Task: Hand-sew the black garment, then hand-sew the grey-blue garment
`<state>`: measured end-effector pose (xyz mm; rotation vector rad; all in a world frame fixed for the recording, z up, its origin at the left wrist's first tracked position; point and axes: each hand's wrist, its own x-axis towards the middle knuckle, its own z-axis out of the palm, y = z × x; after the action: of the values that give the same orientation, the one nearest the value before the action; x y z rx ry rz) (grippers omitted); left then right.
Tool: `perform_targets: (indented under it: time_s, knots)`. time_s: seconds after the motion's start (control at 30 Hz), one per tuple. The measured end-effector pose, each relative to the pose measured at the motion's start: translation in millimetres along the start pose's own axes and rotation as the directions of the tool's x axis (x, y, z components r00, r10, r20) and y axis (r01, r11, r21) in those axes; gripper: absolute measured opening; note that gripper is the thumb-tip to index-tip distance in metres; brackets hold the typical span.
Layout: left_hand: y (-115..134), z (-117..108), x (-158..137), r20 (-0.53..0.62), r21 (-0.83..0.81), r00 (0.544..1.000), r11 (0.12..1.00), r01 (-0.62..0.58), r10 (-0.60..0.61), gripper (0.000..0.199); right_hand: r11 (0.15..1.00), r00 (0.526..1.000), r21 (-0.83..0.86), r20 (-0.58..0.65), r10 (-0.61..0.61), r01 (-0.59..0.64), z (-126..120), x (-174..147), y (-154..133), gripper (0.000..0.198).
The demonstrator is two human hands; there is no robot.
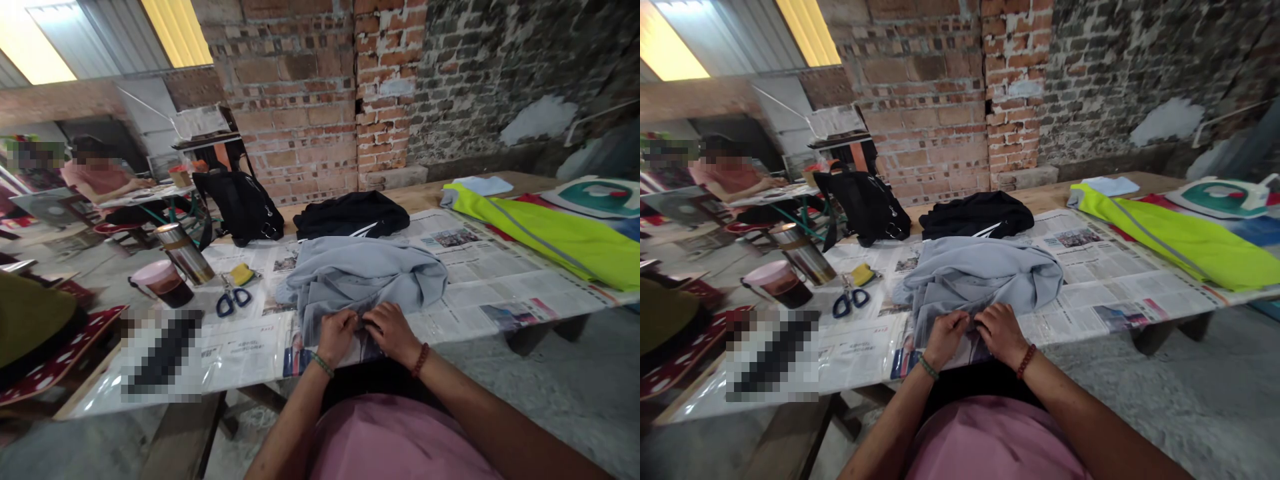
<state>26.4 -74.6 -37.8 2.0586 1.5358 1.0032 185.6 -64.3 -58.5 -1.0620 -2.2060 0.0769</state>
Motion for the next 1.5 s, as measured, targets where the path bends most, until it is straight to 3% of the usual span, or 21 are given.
perform_targets:
  time_s: [0.27,0.6,0.8,0.93,1.0,1.03,1.1,1.17,1.23,1.37,1.5]
  knots:
    - [-3,1,1,0.014,-0.002,1.000,1.000,-0.003,0.003,0.026,1.000,0.998,0.021,-0.060,-0.020,0.021,2,9,-4,0.011]
    - [1,0,0,-0.020,0.023,1.000,1.000,0.009,-0.008,0.022,0.995,0.997,0.095,-0.057,0.050,-0.045,5,9,-3,0.017]
    - [1,3,3,-0.040,0.076,0.999,0.997,0.006,-0.003,0.021,0.991,0.973,0.118,-0.227,-0.038,0.066,-10,10,-13,0.021]
    - [0,5,3,-0.044,0.050,0.999,0.998,0.028,-0.026,0.019,0.956,0.970,0.293,-0.239,0.050,0.023,-27,19,-20,0.019]
    - [0,5,3,-0.031,0.019,0.999,0.999,0.031,-0.030,0.020,0.841,0.966,0.532,-0.151,0.208,-0.098,-34,27,-21,0.018]
    - [0,5,3,-0.026,0.001,0.999,1.000,0.030,-0.030,0.020,0.725,0.952,0.667,-0.078,0.296,-0.171,-37,32,-21,0.018]
    - [0,4,2,-0.024,-0.034,0.999,0.999,0.023,-0.024,0.021,0.417,0.905,0.868,0.080,0.418,-0.270,-42,42,-20,0.018]
    - [0,3,2,-0.032,-0.059,0.999,0.998,0.008,-0.010,0.022,0.153,0.867,0.949,0.177,0.466,-0.275,-49,52,-16,0.018]
    - [-2,3,2,-0.047,-0.076,0.999,0.997,-0.002,-0.001,0.022,-0.005,0.843,0.970,0.214,0.493,-0.243,-57,63,-10,0.018]
    - [-4,3,2,-0.069,-0.090,0.998,0.996,-0.001,-0.005,0.021,-0.160,0.792,0.962,0.271,0.548,-0.219,-77,83,9,0.013]
    - [-4,2,1,-0.076,-0.080,0.997,0.997,0.007,-0.013,0.020,-0.147,0.779,0.974,0.227,0.585,-0.173,-91,100,28,0.005]
